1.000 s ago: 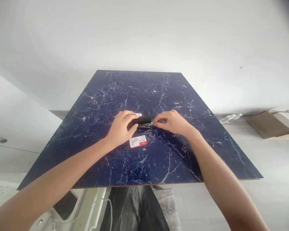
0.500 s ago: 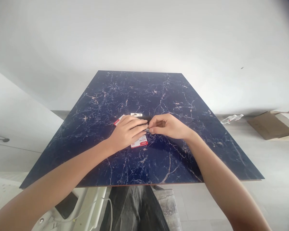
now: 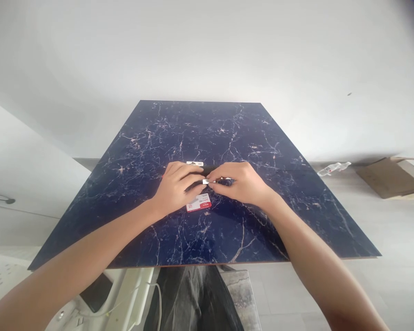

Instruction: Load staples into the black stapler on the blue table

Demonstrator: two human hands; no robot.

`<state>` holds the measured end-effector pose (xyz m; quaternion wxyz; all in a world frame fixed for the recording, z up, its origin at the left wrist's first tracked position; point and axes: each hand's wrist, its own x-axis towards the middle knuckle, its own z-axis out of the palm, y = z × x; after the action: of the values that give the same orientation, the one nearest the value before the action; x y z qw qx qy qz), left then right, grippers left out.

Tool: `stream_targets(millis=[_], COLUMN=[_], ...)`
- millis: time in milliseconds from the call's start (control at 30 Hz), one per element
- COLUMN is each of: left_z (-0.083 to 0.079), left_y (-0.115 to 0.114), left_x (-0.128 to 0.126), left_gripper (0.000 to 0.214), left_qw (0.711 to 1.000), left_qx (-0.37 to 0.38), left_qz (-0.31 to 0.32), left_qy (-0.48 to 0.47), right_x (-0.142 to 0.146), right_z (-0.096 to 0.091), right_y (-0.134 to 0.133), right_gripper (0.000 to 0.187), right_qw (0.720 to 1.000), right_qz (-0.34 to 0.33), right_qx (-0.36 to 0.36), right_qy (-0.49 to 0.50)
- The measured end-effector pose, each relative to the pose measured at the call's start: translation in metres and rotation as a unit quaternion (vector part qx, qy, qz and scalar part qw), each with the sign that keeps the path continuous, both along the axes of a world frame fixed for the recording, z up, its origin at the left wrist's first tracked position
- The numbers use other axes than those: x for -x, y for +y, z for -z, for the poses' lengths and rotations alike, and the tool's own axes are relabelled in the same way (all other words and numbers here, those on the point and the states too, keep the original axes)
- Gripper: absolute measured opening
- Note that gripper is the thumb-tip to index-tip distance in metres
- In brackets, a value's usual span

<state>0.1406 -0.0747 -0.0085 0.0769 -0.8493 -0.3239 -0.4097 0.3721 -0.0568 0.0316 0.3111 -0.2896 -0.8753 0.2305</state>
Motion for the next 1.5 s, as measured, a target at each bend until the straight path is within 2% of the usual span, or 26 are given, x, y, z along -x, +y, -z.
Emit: stream_targets(millis=[133,267,400,533,667,833,933,1033,1100,1167,1233,1333,1500], left_z=[0.001,0.0,-0.001,-0.001,-0.001,0.001,-0.005,-0.017,-0.024,-0.027,-0.026,-0.021,-0.015], left_y=[-0.001,-0.001,0.0,0.002,0.003,0.002,0.004,0.012,0.019,0.026,0.03,0.033,0.035], left_x=[0.003,0.005,0.005,0.008,0.01,0.007,0.009,0.024,0.039,0.052,0.058,0.057,0.049], left_gripper=[0.02,0.023,0.015,0.011,0.012,0.013,0.021,0.036,0.046,0.045,0.038,0.033,0.031], left_qw=[0.999,0.997,0.997,0.995,0.992,0.992,0.99,0.978,0.96,0.944,0.938,0.94,0.949], left_qx=[0.013,0.029,0.02,0.025,0.053,0.068,0.092,0.147,0.184,0.215,0.24,0.26,0.251], left_qz=[-0.046,-0.06,-0.057,-0.082,-0.108,-0.104,-0.109,-0.087,-0.073,-0.071,-0.067,-0.051,-0.038], left_qy=[-0.022,-0.033,-0.048,-0.05,-0.047,-0.035,0.006,0.121,0.2,0.239,0.239,0.213,0.186], right_x=[-0.014,-0.03,-0.032,-0.029,-0.029,-0.027,-0.026,-0.03,-0.035,-0.037,-0.033,-0.016,0.016], right_z=[-0.006,-0.01,0.0,0.01,0.012,0.011,0.006,-0.002,-0.006,-0.006,-0.003,0.004,0.016], right_y=[0.006,0.016,0.026,0.029,0.03,0.028,0.025,0.023,0.021,0.02,0.016,0.009,0.002], right_gripper=[0.018,0.018,0.016,0.016,0.017,0.018,0.019,0.019,0.02,0.022,0.021,0.024,0.033], right_qw=[0.998,0.987,0.98,0.976,0.972,0.966,0.96,0.947,0.929,0.907,0.895,0.895,0.889], right_qz=[0.048,0.116,0.099,0.075,0.078,0.09,0.106,0.152,0.193,0.205,0.183,0.157,0.202], right_qx=[-0.032,-0.067,-0.065,-0.062,-0.056,-0.047,-0.035,-0.025,-0.006,0.029,0.058,0.058,0.033], right_qy=[-0.038,-0.094,-0.158,-0.194,-0.214,-0.238,-0.258,-0.283,-0.317,-0.366,-0.403,-0.415,-0.409])
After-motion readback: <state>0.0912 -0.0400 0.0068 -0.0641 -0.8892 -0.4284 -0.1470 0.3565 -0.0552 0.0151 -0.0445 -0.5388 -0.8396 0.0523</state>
